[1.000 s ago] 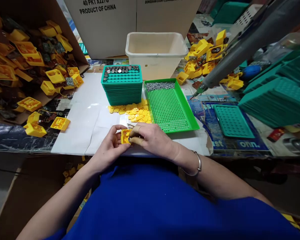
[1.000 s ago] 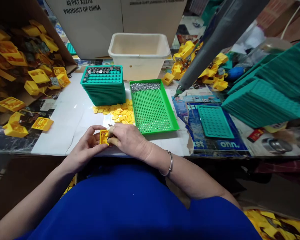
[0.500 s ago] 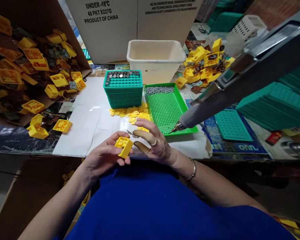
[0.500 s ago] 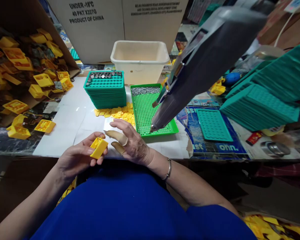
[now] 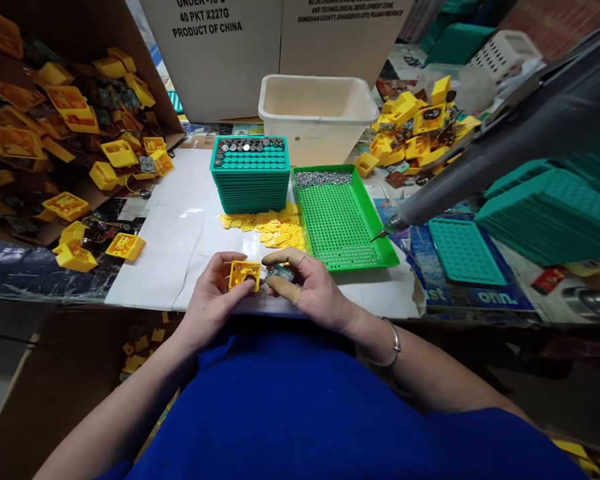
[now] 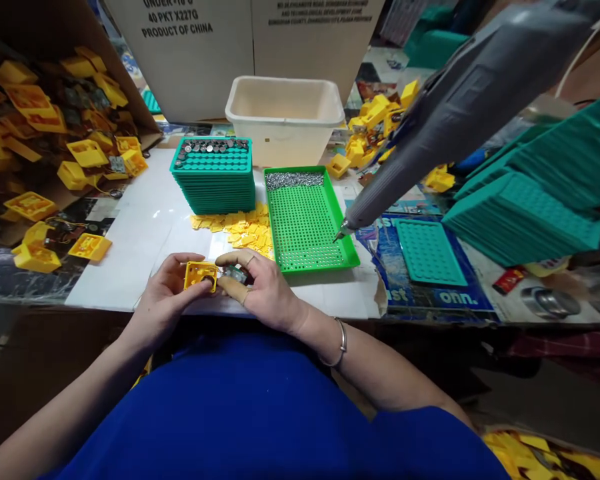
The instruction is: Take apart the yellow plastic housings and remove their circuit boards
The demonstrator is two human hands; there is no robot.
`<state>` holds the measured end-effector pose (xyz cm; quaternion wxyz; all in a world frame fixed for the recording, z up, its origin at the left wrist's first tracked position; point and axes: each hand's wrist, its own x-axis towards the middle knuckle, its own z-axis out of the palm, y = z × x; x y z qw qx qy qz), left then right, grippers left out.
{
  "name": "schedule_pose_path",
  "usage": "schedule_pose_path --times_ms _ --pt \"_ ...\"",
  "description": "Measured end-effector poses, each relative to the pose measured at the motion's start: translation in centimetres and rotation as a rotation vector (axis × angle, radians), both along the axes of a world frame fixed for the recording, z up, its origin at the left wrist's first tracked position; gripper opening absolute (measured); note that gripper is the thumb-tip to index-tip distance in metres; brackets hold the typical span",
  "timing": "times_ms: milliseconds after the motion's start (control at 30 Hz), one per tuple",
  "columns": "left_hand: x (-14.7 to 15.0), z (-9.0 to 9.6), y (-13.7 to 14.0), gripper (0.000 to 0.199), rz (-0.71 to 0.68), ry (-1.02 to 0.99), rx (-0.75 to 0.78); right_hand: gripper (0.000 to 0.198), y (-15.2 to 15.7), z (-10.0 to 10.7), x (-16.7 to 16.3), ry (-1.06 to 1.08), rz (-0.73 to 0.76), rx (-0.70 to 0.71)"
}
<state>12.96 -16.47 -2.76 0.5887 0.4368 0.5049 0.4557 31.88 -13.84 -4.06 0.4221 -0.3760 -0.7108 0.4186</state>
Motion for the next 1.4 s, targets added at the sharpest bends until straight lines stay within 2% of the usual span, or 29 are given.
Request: schedule_pose_path --times_ms 67,167,267,400,500,633,767,833,1000,1067,1133,1167,1233,1333,1400 --pt "0.3 -0.4 0.3 0.041 0.054 -0.02 0.023 0.03 -0.3 -0.1 -0.3 0.094 0.03 -0.159" --pt "0.5 -0.6 0.7 0.043 0.052 -0.092 0.0 0.038 -0.7 -0.4 -0.7 0.301 0.106 -0.352" --pt "0.6 -0.3 1.0 0.041 0.048 -0.162 -0.067 0.036 -1.0 -0.9 -1.2 0.414 0.16 -0.403" --pt "0.8 0.3 1.5 0.037 0.077 -0.258 -0.187 0.026 -1.3 -1.2 -1.5 0.222 0.088 -0.164" --pt "0.8 0.3 1.6 0.039 0.071 -0.226 -0.212 0.023 -1.2 -1.3 -1.3 0.085 0.084 0.042" --pt "0.4 -0.3 1.4 0.04 0.023 -0.175 -0.159 0.031 -1.3 -1.1 -1.0 -0.053 0.022 0.289" --pt "0.2 -0.7 1.1 0.037 -0.017 -0.143 -0.065 0.031 -1.3 -0.6 -0.6 -0.281 -0.037 0.663" --pt "0.1 -0.6 1.2 0.037 -0.058 -0.147 -0.081 0.031 -1.4 -0.2 -0.4 -0.372 -0.03 0.802" --pt "-0.1 0.1 1.5 0.042 -0.159 -0.228 -0.27 0.027 -1.6 0.5 -0.4 -0.416 0.038 0.976" --pt "-0.1 0.2 1.4 0.042 -0.164 -0.244 -0.28 0.023 -1.7 0.5 -0.4 -0.406 0.059 1.015" --pt "-0.2 0.1 1.2 0.038 -0.168 -0.211 -0.227 0.022 -1.6 0.5 -0.5 -0.366 0.055 0.994" --pt "-0.1 0.1 1.1 0.035 -0.169 -0.186 -0.191 0.02 -1.5 0.4 -0.5 -0.337 0.047 0.935" --pt "-0.1 0.0 0.9 0.03 -0.172 -0.168 -0.146 0.018 -1.3 0.2 -0.4 -0.282 0.031 0.731" --pt "0.0 0.0 0.8 0.028 -0.183 -0.235 -0.206 0.016 -0.8 -0.1 -0.4 -0.245 0.021 0.43" --pt "0.0 0.0 0.8 0.026 -0.183 -0.298 -0.272 0.017 -0.4 -0.1 -0.4 -0.24 0.014 0.366"
